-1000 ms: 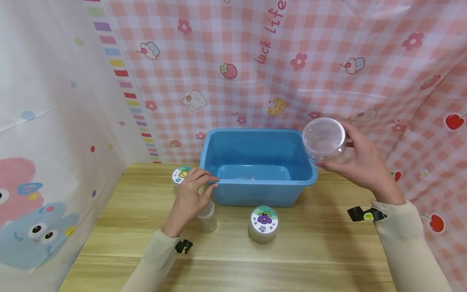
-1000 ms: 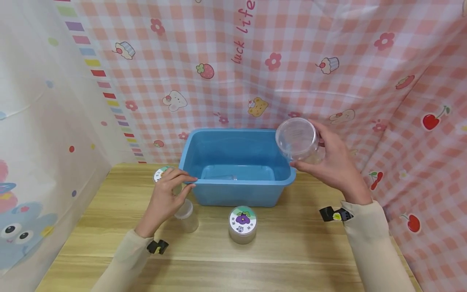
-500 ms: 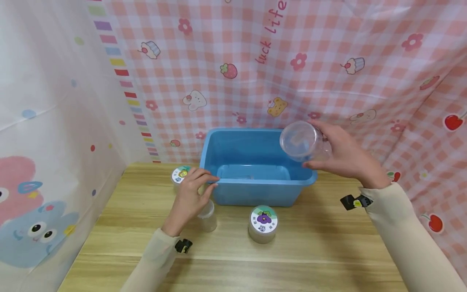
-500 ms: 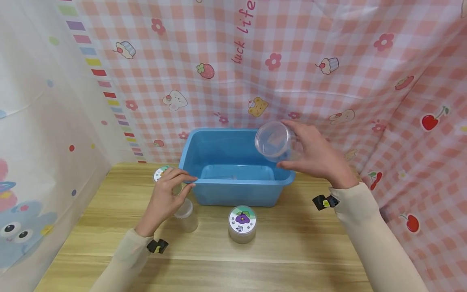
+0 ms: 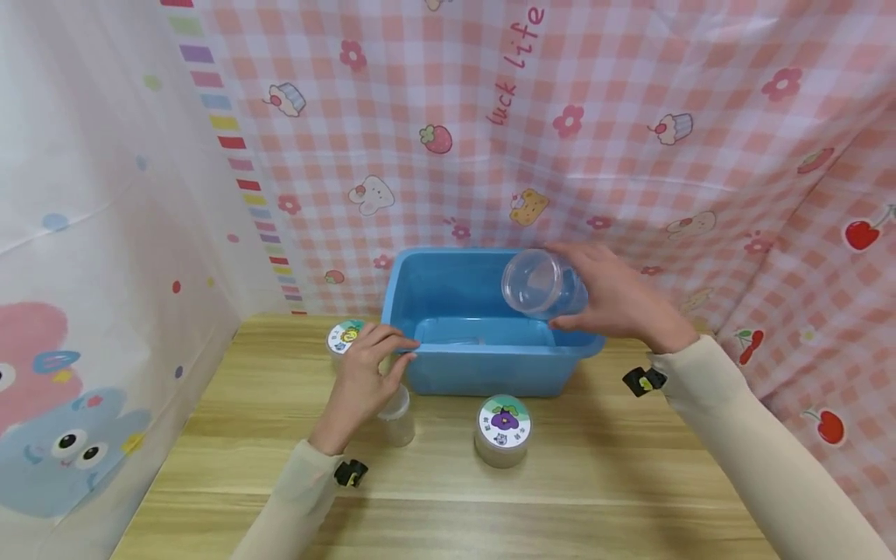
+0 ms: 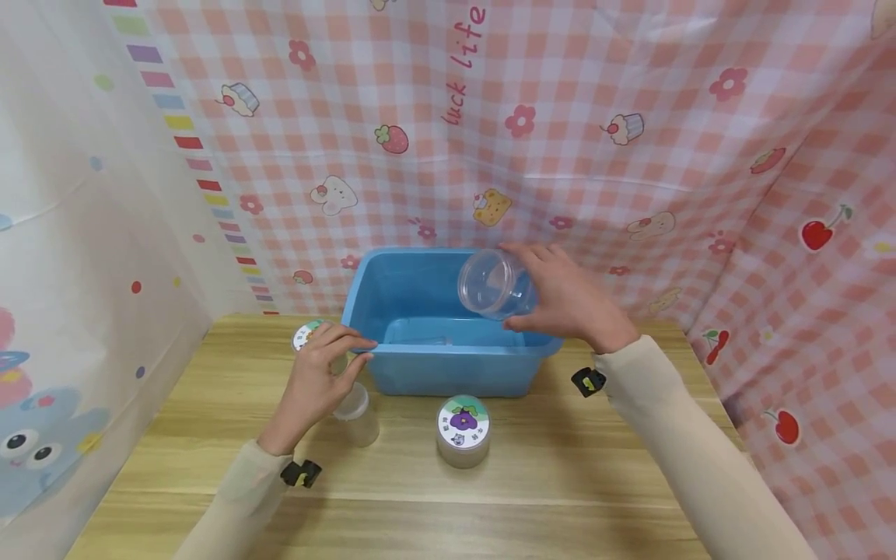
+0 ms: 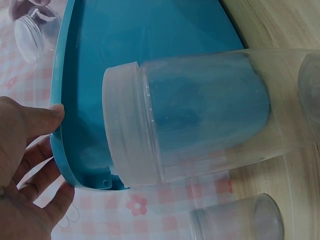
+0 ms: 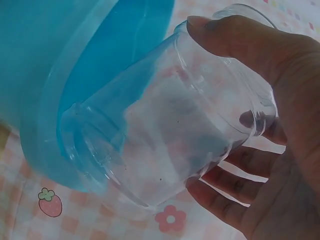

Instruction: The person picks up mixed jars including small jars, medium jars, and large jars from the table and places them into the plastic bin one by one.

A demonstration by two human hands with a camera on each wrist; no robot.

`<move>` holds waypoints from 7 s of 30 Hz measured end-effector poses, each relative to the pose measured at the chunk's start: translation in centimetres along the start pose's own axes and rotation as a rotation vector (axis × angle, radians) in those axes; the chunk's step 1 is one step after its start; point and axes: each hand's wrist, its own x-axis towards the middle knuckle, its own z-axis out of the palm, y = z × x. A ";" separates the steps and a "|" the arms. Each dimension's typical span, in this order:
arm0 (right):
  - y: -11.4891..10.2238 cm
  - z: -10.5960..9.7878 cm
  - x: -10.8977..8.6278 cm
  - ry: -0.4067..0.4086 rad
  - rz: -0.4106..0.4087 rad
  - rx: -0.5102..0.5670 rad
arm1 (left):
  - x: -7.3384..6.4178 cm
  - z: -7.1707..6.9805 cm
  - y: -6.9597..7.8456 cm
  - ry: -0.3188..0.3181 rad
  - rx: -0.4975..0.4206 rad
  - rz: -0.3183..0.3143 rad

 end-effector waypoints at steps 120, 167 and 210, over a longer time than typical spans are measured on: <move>-1.2 21.3 -10.7 0.106 0.097 0.647 | -0.4 0.3 -0.3 0.022 -0.022 -0.037; -4.3 19.1 -10.8 0.109 0.118 0.683 | -0.4 0.3 -0.2 0.026 -0.022 -0.029; -3.8 4.0 -8.2 0.413 -0.094 0.380 | -0.5 0.1 -0.3 0.031 -0.018 -0.019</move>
